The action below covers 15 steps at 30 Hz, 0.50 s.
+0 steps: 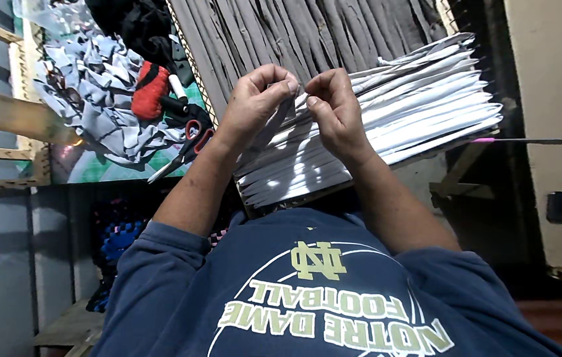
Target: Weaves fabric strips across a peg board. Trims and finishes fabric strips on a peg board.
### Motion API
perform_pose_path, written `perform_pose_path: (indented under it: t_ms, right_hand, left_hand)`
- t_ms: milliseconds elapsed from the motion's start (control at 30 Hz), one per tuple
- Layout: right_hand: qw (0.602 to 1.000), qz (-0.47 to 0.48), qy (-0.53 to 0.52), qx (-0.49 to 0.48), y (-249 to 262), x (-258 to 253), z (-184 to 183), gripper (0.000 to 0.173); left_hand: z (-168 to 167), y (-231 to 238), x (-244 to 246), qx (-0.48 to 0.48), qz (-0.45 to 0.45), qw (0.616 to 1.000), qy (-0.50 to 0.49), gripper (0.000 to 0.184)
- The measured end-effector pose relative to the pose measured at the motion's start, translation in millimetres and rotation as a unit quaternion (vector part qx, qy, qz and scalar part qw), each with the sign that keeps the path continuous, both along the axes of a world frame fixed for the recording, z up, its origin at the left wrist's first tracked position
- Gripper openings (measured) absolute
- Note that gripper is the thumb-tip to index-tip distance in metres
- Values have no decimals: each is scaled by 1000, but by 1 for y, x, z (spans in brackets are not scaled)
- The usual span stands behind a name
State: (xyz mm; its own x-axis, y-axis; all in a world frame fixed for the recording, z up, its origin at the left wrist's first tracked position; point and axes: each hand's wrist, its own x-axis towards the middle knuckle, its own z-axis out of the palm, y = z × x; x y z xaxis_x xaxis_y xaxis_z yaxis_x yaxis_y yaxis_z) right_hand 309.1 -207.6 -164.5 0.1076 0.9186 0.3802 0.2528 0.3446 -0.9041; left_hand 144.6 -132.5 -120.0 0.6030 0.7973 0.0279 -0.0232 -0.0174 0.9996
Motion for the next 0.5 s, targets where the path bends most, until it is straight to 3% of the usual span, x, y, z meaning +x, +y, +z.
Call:
perform_pose_path:
  t_ms: [200, 500]
  right_hand:
    - [993, -54, -52, 87, 0, -1, 5, 18]
    - [983, -104, -136, 73, 3, -6, 3, 17]
  left_hand:
    - [-3, 4, 6, 50, 20, 998, 30, 4]
    - [-7, 1, 2, 94, 16, 994, 47, 3]
